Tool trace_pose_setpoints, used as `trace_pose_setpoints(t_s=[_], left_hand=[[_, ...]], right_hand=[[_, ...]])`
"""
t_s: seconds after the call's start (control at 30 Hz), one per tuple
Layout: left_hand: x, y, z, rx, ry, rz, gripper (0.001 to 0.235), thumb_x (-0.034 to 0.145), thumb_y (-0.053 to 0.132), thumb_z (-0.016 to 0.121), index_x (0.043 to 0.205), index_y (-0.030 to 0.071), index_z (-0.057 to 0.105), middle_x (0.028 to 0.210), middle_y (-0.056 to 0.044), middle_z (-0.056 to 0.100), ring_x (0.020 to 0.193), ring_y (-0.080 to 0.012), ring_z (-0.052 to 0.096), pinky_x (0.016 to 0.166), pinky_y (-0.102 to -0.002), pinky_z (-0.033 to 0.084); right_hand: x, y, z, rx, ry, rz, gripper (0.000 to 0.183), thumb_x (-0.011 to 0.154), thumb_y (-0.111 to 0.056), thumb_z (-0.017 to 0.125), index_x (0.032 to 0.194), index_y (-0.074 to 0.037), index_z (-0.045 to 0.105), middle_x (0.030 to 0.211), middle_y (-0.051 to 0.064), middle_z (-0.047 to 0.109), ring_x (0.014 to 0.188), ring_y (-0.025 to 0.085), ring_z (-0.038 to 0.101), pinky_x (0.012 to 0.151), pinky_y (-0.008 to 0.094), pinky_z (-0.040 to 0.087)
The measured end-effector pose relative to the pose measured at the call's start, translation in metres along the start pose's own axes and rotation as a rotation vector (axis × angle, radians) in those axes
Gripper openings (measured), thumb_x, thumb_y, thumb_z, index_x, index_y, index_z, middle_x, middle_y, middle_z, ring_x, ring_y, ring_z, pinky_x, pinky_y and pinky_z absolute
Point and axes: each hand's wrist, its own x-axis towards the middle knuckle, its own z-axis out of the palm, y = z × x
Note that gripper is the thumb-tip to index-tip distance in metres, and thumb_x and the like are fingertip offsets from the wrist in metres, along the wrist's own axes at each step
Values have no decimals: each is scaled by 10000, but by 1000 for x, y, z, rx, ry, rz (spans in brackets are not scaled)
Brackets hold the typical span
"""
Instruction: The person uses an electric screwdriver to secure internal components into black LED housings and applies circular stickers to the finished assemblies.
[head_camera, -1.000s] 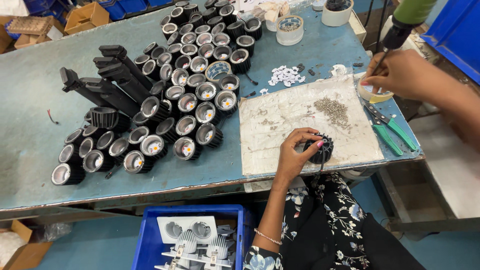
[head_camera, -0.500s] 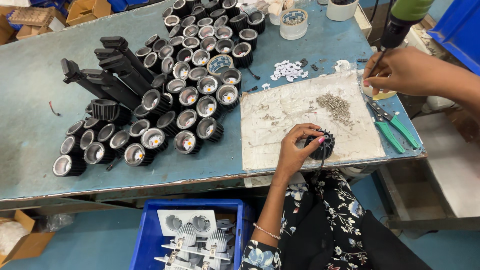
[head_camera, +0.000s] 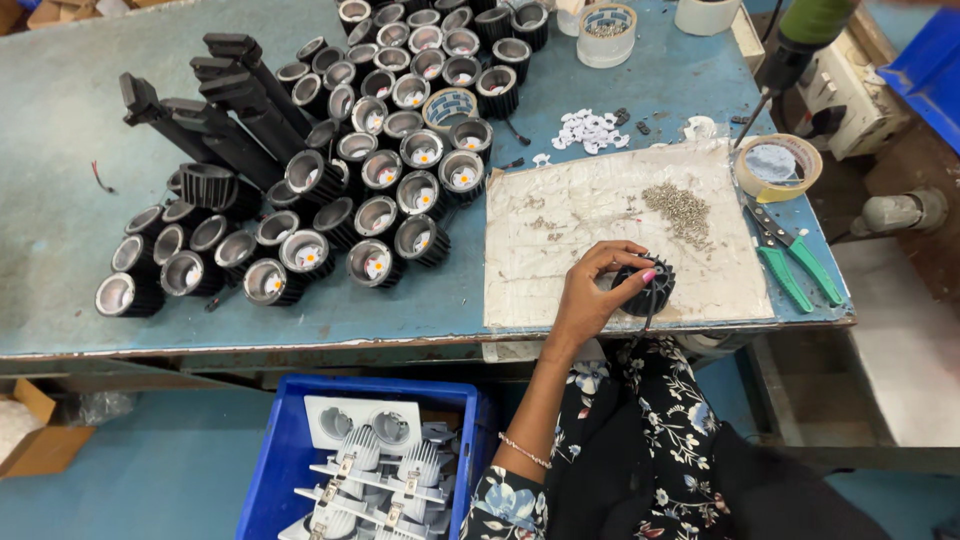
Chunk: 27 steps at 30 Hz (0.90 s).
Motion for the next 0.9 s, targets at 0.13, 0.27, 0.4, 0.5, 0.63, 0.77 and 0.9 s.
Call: trace_pose_setpoints(t_s=[0.13, 0.27, 0.4, 0.5, 0.63, 0.77, 0.9], left_hand=[[-2, 0, 1, 7, 6, -7, 180, 894, 223, 793, 1031, 107, 793, 1220, -39, 707, 1155, -145, 653, 998, -303, 496], [-1, 2, 1, 10, 4, -12, 184, 893, 224, 795, 1036, 108, 796, 1223, -39, 709, 1155, -149, 653, 999, -306, 493], [-1, 1, 1, 29, 4, -18, 189, 890, 231, 792, 1039, 115, 795, 1230, -37, 708, 1153, -150, 657, 999, -311, 500], [0, 0, 1, 32, 6, -22, 188, 886, 228, 793, 1035, 114, 795, 1229, -45, 705, 1151, -159, 664, 1004, -319, 512], [-1, -1, 1, 9, 4, -22, 180, 893, 194, 787, 1042, 94, 792, 1245, -58, 688, 1134, -158, 669, 996, -314, 532], [0, -1, 2, -33, -10, -15, 174, 897, 159, 782, 1048, 71, 783, 1245, -62, 674, 1099, -150, 684, 990, -302, 550], [0, 1, 1, -48, -15, -46, 168, 894, 146, 783, 1038, 61, 780, 1242, -62, 672, 1070, -149, 693, 977, -298, 549]], right_hand=[[-8, -15, 0, 195, 125, -8, 536, 955, -515, 593, 1096, 2, 614, 1002, 170, 634, 833, 312, 637, 740, 395, 521], [-12, -28, -7, 442, 268, -43, 573, 973, -559, 541, 1049, 8, 578, 950, 171, 600, 793, 305, 604, 720, 392, 502], [-19, -44, -8, 697, 362, -91, 618, 991, -603, 490, 1002, 13, 541, 898, 172, 566, 753, 299, 570, 701, 390, 484], [-23, -56, -9, 861, 406, -134, 657, 1005, -636, 452, 966, 18, 514, 859, 173, 540, 723, 294, 545, 686, 388, 469], [-27, -69, -10, 1053, 435, -191, 714, 1023, -679, 401, 919, 23, 477, 807, 175, 506, 682, 287, 511, 667, 386, 451], [-37, -75, -12, 1162, 457, -209, 776, 1041, -723, 350, 872, 29, 440, 754, 176, 472, 642, 281, 477, 647, 383, 432], [-41, -87, -14, 1209, 466, -208, 842, 1059, -767, 299, 825, 35, 404, 702, 178, 438, 602, 275, 443, 628, 381, 413]])
